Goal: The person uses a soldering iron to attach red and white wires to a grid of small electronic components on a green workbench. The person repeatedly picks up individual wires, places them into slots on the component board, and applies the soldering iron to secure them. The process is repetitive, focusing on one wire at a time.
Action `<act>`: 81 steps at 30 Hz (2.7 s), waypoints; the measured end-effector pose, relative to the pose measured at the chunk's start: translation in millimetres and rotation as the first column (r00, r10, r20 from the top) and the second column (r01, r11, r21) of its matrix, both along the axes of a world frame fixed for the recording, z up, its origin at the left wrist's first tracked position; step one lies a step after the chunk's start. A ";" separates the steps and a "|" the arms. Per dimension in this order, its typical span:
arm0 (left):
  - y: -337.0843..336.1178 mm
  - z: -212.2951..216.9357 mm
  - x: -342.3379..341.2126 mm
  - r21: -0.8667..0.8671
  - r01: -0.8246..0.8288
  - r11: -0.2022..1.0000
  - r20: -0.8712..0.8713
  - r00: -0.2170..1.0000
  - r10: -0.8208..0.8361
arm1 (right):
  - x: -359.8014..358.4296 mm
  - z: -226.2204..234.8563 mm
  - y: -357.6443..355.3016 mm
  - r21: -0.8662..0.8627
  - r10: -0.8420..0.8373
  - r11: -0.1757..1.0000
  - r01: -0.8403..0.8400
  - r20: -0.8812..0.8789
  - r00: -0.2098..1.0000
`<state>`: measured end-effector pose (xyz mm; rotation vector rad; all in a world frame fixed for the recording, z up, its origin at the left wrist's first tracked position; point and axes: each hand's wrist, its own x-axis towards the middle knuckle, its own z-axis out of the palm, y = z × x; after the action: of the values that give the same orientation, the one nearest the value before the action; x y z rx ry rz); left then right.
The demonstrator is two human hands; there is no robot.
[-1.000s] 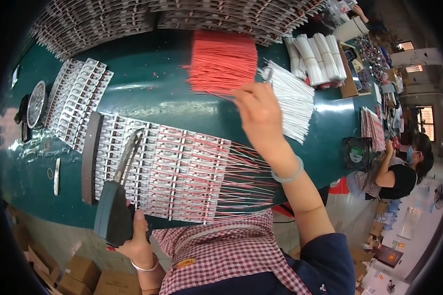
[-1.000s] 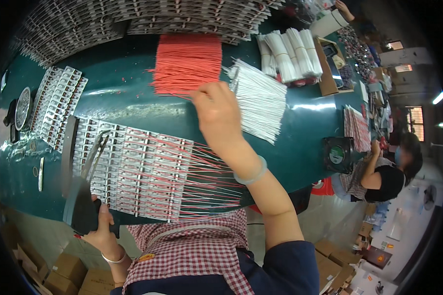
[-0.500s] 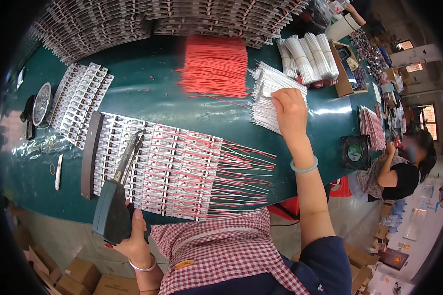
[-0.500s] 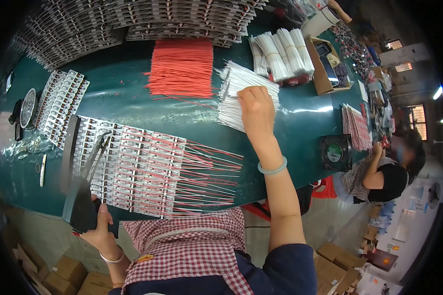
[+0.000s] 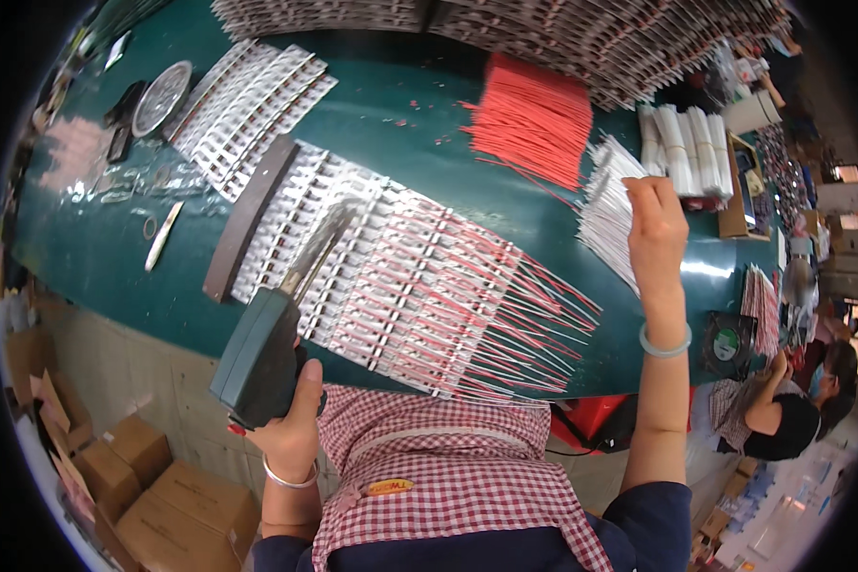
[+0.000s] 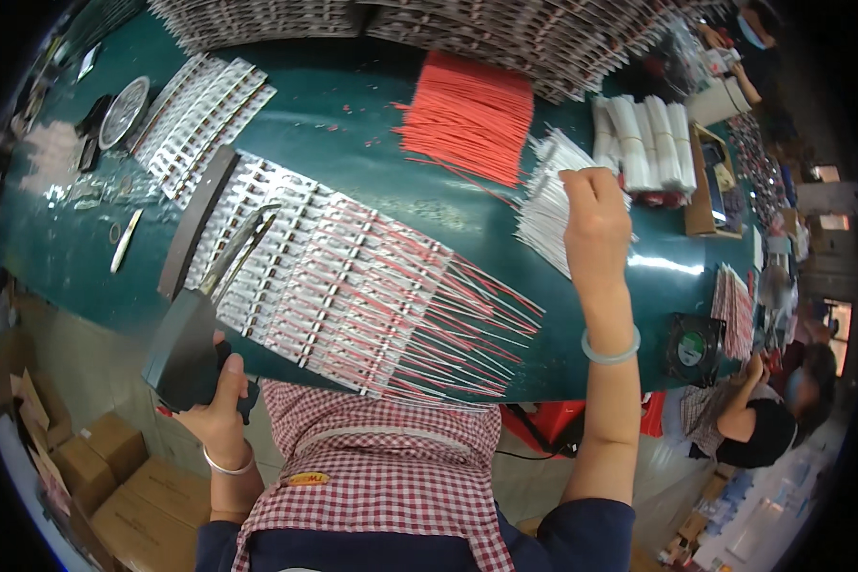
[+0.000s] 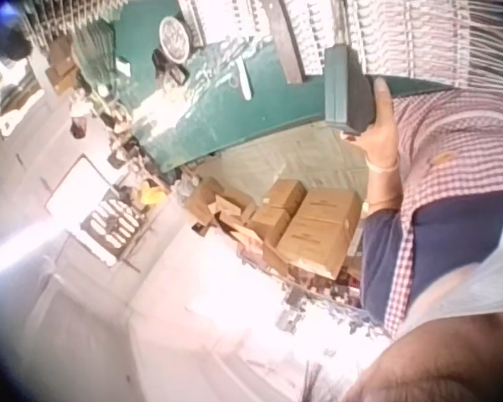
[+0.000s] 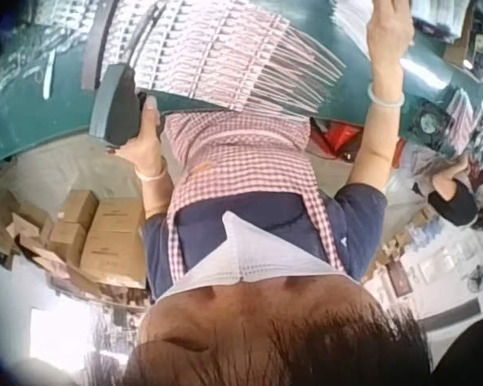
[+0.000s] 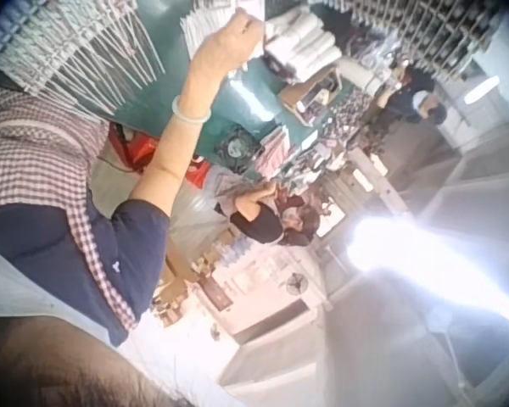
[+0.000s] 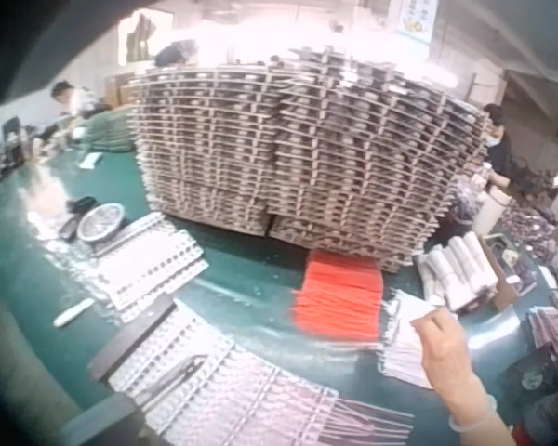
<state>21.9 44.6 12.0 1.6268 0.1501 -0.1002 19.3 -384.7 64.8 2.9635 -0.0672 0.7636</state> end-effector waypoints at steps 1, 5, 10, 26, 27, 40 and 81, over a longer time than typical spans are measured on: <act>1.7 -2.3 -1.7 -0.007 -0.008 1.000 -0.001 1.000 0.008 | 4.4 7.2 11.7 0.000 0.002 1.000 -0.002 -0.023 1.000; 12.9 -3.8 -10.1 0.001 -0.026 1.000 -0.001 1.000 0.026 | 24.9 24.4 50.3 -0.201 0.073 0.973 -0.114 -0.200 0.977; 23.4 -7.4 -20.0 -0.004 -0.075 0.997 0.026 0.997 0.075 | 44.9 -4.3 63.6 -0.552 -0.089 0.811 -0.194 -0.444 0.891; 59.4 -20.3 -78.5 -0.208 -0.222 0.953 -0.168 0.967 0.189 | -5.0 -40.0 229.7 0.455 0.540 0.767 -0.453 -0.076 0.838; 64.3 -21.5 -82.7 -0.194 -0.198 0.961 -0.170 0.971 0.166 | -7.5 -48.5 240.2 0.480 0.552 0.748 -0.458 -0.068 0.831; 72.3 -43.8 -109.3 0.247 0.018 0.969 0.015 1.000 -0.022 | -20.1 -79.5 263.0 0.425 0.515 0.791 -0.440 -0.074 0.854; 68.0 -45.1 -92.9 0.310 0.105 0.945 0.152 0.976 -0.158 | -12.4 -76.4 254.6 0.418 0.520 0.798 -0.434 -0.113 0.847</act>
<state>-71.1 112.6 -33.1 1.9412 -0.0848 -0.0367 6.9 -130.1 -11.6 3.4667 0.6598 0.4832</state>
